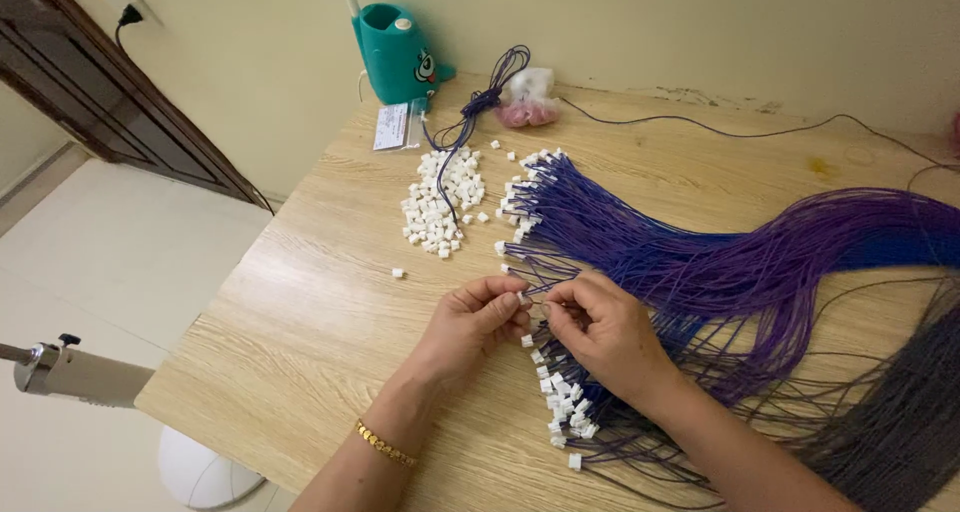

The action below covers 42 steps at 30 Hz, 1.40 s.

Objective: Assembling electrical wire harnesses by inserting colored wires into small white connector housings.

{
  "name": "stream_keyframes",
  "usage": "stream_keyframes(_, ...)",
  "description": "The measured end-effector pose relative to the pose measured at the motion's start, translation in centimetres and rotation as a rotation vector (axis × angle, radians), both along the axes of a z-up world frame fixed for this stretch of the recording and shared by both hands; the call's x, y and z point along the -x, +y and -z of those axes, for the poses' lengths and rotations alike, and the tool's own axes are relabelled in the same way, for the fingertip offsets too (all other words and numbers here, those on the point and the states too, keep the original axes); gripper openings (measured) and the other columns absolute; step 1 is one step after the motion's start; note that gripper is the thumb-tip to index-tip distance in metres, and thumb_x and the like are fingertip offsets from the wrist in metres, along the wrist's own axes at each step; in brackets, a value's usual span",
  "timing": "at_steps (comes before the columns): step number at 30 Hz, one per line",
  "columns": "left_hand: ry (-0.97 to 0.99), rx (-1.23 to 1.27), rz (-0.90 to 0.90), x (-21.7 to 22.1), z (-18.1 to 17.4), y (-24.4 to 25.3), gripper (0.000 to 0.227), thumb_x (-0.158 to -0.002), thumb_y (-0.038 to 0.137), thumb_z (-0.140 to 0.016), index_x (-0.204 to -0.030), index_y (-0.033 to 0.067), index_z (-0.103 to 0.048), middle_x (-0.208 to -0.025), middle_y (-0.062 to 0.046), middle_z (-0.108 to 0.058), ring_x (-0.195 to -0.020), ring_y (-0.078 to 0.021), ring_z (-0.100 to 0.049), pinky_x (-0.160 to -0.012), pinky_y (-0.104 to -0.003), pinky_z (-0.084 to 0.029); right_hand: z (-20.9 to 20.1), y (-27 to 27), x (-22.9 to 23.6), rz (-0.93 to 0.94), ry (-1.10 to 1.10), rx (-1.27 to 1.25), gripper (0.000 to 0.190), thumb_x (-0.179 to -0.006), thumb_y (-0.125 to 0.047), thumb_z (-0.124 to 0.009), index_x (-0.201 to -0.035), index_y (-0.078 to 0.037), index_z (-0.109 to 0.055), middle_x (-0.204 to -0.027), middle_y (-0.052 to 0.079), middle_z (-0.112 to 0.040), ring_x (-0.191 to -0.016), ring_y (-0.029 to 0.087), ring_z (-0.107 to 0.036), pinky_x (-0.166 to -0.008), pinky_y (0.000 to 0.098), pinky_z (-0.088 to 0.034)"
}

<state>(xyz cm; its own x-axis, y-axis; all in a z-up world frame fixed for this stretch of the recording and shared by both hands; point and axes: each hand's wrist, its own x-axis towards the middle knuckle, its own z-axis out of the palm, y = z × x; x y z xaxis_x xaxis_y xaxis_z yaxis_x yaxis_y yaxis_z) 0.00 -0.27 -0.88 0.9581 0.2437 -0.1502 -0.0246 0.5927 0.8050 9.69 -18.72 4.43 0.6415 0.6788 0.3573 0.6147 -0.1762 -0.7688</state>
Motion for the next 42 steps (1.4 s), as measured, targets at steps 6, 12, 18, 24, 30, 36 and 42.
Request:
stream_keyframes(6, 0.012, 0.034, 0.023, 0.1, -0.1, -0.1, 0.018, -0.099, 0.005, -0.062, -0.116, 0.0002, -0.069, -0.092, -0.007, -0.07, -0.082, -0.0162, -0.067, -0.076, -0.031, -0.058, -0.2, 0.0, 0.2, -0.006, 0.06, -0.017, 0.011, -0.086, -0.013, -0.074, -0.093, -0.004, -0.072, -0.084, 0.005, -0.066, -0.071, 0.014, -0.07, -0.063, 0.0274, -0.058)
stream_keyframes(12, 0.034, -0.008, 0.026, 0.1, -0.4, -0.2, 0.019, -0.099, 0.005, -0.064, -0.116, 0.0012, -0.071, -0.09, -0.006, -0.07, -0.083, -0.0148, -0.067, -0.076, -0.03, -0.058, -0.2, 0.0, 0.3, 0.037, -0.042, 0.018, 0.011, -0.084, -0.014, -0.076, -0.089, -0.005, -0.072, -0.082, 0.005, -0.067, -0.07, 0.016, -0.071, -0.062, 0.0297, -0.057)
stream_keyframes(18, 0.052, -0.261, -0.008, 0.0, 0.0, -0.2, 0.02, -0.097, 0.004, -0.066, -0.116, 0.0011, -0.074, -0.092, -0.005, -0.073, -0.084, -0.0113, -0.067, -0.078, -0.026, -0.058, -0.6, 0.1, 0.7, 0.087, -0.193, -0.008, 0.011, -0.081, -0.015, -0.077, -0.085, -0.007, -0.07, -0.081, 0.006, -0.068, -0.068, 0.022, -0.071, -0.058, 0.0338, -0.055)
stream_keyframes(24, 0.04, -0.316, -0.011, 0.1, -0.9, -0.5, 0.02, -0.097, 0.004, -0.066, -0.115, 0.0005, -0.074, -0.095, -0.004, -0.075, -0.086, -0.0101, -0.068, -0.08, -0.025, -0.058, -1.1, 0.1, 1.0, 0.128, -0.209, 0.012, 0.011, -0.079, -0.015, -0.077, -0.082, -0.009, -0.069, -0.081, 0.006, -0.068, -0.067, 0.023, -0.07, -0.057, 0.0348, -0.055)
stream_keyframes(30, 0.058, -0.345, -0.038, -0.3, 0.1, -0.8, 0.02, -0.097, 0.004, -0.066, -0.115, 0.0002, -0.073, -0.096, -0.003, -0.075, -0.086, -0.0099, -0.067, -0.079, -0.025, -0.057, -1.0, 0.1, 1.1, 0.114, -0.317, -0.045, 0.012, -0.081, -0.015, -0.078, -0.082, -0.009, -0.067, -0.08, 0.005, -0.067, -0.067, 0.024, -0.069, -0.057, 0.0345, -0.054)
stream_keyframes(36, 0.038, -0.335, -0.037, -0.3, -0.6, -0.7, 0.02, -0.097, 0.004, -0.066, -0.116, 0.0009, -0.073, -0.096, -0.003, -0.074, -0.085, -0.0095, -0.066, -0.078, -0.025, -0.057, -0.2, 0.0, 0.3, 0.066, -0.1, -0.007, 0.01, -0.082, -0.012, -0.077, -0.084, -0.006, -0.069, -0.08, 0.005, -0.068, -0.068, 0.019, -0.07, -0.059, 0.031, -0.056)
stream_keyframes(42, 0.033, -0.315, -0.018, -0.5, -0.2, -0.7, 0.02, -0.097, 0.005, -0.067, -0.116, 0.0017, -0.073, -0.097, -0.002, -0.074, -0.085, -0.0083, -0.065, -0.077, -0.024, -0.056, -0.3, 0.2, 0.2, 0.052, 0.152, -0.019, 0.011, -0.085, -0.011, -0.074, -0.088, -0.002, -0.07, -0.083, 0.005, -0.068, -0.069, 0.014, -0.07, -0.061, 0.0283, -0.058)
